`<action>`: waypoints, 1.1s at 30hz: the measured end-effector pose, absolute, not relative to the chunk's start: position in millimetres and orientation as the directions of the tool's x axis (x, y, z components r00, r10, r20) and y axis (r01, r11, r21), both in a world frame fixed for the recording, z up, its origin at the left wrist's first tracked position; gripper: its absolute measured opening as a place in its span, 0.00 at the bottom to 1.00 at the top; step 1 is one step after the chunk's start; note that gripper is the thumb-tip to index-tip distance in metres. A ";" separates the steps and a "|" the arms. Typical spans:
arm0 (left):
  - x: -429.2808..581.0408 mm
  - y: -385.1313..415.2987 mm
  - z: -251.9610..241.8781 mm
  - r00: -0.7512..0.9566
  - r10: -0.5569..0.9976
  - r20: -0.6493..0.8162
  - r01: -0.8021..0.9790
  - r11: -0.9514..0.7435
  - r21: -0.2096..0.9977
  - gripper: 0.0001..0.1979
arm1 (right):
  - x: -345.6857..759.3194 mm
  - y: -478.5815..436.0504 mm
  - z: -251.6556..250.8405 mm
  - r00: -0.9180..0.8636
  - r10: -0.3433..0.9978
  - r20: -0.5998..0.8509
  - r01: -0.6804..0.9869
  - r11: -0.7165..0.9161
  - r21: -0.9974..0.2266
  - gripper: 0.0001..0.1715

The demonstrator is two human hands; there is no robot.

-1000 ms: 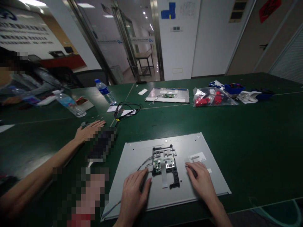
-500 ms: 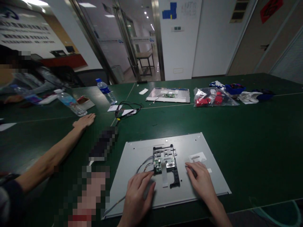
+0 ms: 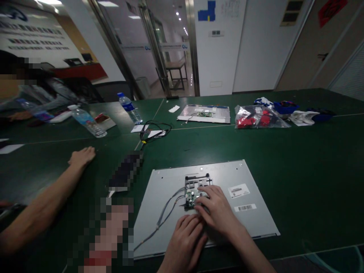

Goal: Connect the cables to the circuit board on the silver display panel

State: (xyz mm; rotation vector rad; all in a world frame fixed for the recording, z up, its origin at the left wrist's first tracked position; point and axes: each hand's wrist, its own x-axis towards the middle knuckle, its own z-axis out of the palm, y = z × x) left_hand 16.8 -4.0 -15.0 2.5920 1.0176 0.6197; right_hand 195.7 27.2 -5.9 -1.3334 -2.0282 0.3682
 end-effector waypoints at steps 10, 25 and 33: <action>13.8 -1.6 -14.5 0.651 0.708 0.274 0.567 -0.694 0.444 0.14 | 183.0 35.3 -29.1 -0.251 0.906 0.342 0.692 0.414 -0.591 0.09; 11.8 -4.8 -17.8 0.654 0.713 0.253 0.574 -0.685 0.448 0.16 | 185.1 29.5 -38.4 -0.209 0.922 0.325 0.727 0.369 -0.580 0.17; 13.2 -5.2 -15.3 0.660 0.706 0.257 0.577 -0.696 0.427 0.15 | 186.4 27.9 -36.7 -0.217 0.920 0.328 0.725 0.376 -0.577 0.20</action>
